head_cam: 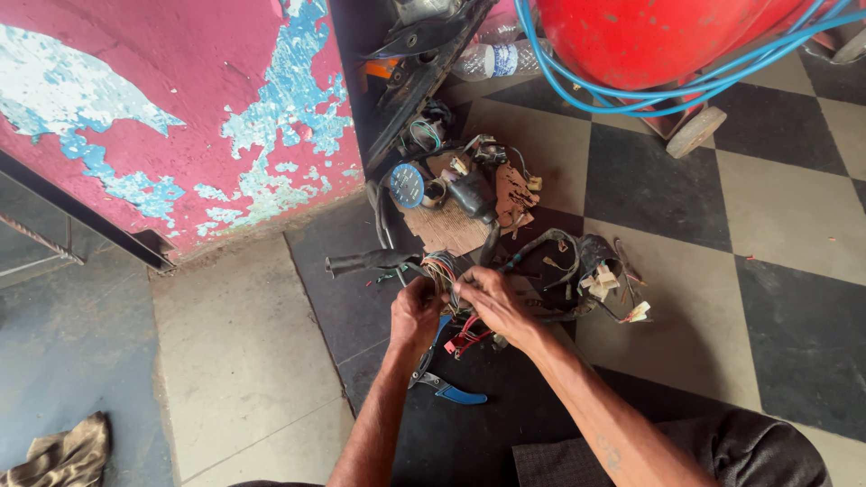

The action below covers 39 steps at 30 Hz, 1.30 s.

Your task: The person repairs a motorcycle wiring harness by hand and using pliers, stripping insulation from wires and connecting them together.

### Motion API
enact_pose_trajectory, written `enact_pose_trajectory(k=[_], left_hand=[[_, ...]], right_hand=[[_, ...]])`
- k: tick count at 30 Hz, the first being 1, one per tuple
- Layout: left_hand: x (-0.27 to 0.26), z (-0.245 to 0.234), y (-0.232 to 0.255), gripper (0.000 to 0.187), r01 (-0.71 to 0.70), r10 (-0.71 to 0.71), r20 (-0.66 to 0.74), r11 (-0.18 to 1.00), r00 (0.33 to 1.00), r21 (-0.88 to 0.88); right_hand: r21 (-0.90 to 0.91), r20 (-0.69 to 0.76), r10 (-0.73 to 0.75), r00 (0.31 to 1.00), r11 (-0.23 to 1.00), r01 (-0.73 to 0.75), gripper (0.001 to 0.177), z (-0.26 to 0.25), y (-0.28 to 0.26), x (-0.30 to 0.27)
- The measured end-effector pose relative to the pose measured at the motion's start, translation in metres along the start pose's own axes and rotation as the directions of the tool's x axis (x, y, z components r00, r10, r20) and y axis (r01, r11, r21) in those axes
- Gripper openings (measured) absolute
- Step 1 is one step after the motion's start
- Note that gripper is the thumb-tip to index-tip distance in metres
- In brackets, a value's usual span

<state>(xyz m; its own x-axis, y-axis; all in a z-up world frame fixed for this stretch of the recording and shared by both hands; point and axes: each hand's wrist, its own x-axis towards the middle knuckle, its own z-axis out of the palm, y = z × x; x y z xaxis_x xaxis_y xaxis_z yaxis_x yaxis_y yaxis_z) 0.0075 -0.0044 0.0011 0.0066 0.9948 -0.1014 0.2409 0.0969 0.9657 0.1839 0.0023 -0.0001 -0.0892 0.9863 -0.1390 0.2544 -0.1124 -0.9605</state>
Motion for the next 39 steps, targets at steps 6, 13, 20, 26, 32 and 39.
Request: enact_pose_trajectory(k=[6, 13, 20, 26, 32, 39], left_hand=[[0.002, -0.003, -0.005, 0.028, -0.042, 0.045, -0.03, 0.996, 0.999, 0.081], [0.003, -0.005, -0.005, 0.031, -0.059, 0.061, 0.06, 0.997, 0.996, -0.039], [0.003, -0.003, -0.017, 0.033, -0.098, 0.098, 0.018, 0.994, 0.995, 0.04], [0.006, -0.001, -0.026, 0.029, -0.134, 0.129, 0.043, 0.975, 0.991, 0.18], [0.007, 0.001, -0.032, 0.029, -0.216, 0.204, 0.094, 0.966, 0.974, 0.139], [-0.011, -0.004, -0.002, 0.016, -0.101, 0.042, 0.152, 0.909, 0.988, 0.405]], right_hand=[[0.092, 0.093, -0.042, 0.995, 0.995, 0.033, 0.015, -0.005, -0.005, -0.002], [-0.014, 0.019, -0.009, 1.0, 1.0, 0.009, 0.013, -0.01, -0.013, 0.0], [-0.027, -0.173, 0.053, 0.983, 0.998, -0.059, 0.007, -0.01, -0.011, 0.034], [-0.03, -0.129, -0.017, 0.991, 0.999, 0.013, 0.009, -0.011, -0.007, 0.055], [-0.087, -0.148, 0.0, 0.989, 0.996, -0.013, 0.015, -0.036, -0.015, 0.009], [-0.466, -0.075, -0.229, 0.97, 0.869, 0.169, 0.026, -0.032, 0.0, -0.066]])
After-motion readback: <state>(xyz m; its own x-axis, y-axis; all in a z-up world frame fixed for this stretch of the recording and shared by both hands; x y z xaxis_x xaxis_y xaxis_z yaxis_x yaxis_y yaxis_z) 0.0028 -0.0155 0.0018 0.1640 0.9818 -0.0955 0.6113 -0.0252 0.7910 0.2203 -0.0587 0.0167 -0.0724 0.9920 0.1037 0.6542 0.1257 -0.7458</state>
